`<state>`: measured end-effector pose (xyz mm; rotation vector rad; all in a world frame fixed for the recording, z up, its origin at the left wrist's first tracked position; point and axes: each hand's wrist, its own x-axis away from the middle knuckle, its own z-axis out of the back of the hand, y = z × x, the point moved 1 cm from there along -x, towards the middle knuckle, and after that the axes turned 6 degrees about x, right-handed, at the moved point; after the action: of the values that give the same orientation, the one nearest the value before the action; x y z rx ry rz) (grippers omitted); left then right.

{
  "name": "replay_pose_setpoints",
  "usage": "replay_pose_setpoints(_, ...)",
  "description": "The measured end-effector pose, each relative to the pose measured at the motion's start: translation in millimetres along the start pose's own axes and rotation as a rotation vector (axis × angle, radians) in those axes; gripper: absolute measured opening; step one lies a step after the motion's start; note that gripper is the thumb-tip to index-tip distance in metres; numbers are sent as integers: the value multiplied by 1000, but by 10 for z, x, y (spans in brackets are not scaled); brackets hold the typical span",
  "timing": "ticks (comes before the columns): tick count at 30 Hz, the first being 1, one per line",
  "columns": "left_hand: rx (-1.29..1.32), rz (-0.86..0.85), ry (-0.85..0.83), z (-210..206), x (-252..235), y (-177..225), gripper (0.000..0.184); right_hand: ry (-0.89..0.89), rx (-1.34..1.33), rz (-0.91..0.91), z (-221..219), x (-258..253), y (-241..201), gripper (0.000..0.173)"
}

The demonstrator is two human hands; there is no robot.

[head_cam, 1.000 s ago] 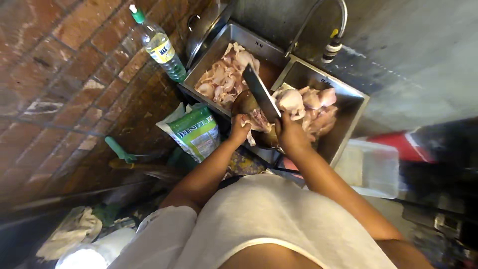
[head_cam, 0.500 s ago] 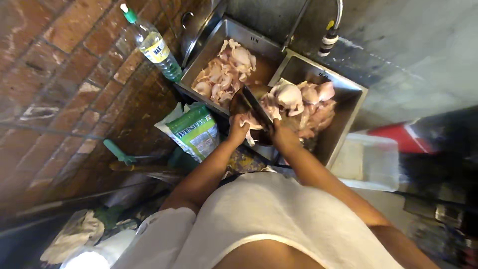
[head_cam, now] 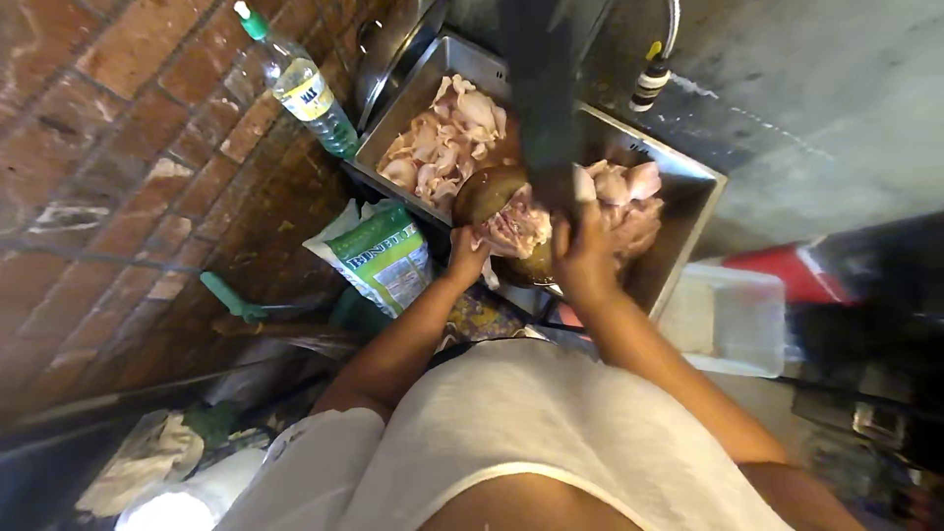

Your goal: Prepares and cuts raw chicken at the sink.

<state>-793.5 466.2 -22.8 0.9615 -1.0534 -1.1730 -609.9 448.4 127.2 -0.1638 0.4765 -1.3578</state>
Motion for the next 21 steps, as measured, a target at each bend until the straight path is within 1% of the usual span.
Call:
replay_pose_setpoints(1,-13,13,-13,5,11,10,39,-217,63,-96,-294,63,184,36)
replay_pose_setpoints(2,-23,21,-22,-1,25,23,38,-388,116,-177,-534,101,350,37)
replay_pose_setpoints(3,-41,18,-32,-2,22,33,36,-518,151,-230,-650,71,439,39)
replay_pose_setpoints(4,-51,4,-35,-4,3,33,35,-584,171,-248,-683,12,459,39)
replay_pose_setpoints(6,-64,19,-41,-40,111,-21,33,-615,195,-260,-697,109,446,37)
replay_pose_setpoints(9,-62,13,0,-52,71,21,31,-614,221,-263,-596,131,423,38)
replay_pose_setpoints(12,-81,29,23,-30,76,2,28,-655,238,-288,-489,338,585,38)
replay_pose_setpoints(15,-109,43,-12,2,81,64,26,-710,253,-279,-393,515,749,42)
replay_pose_setpoints(17,-152,-12,-63,-17,138,103,22,-727,253,-283,-381,470,714,42)
replay_pose_setpoints(21,-237,-127,-141,-109,360,226,16,-645,216,-268,-604,66,482,41)
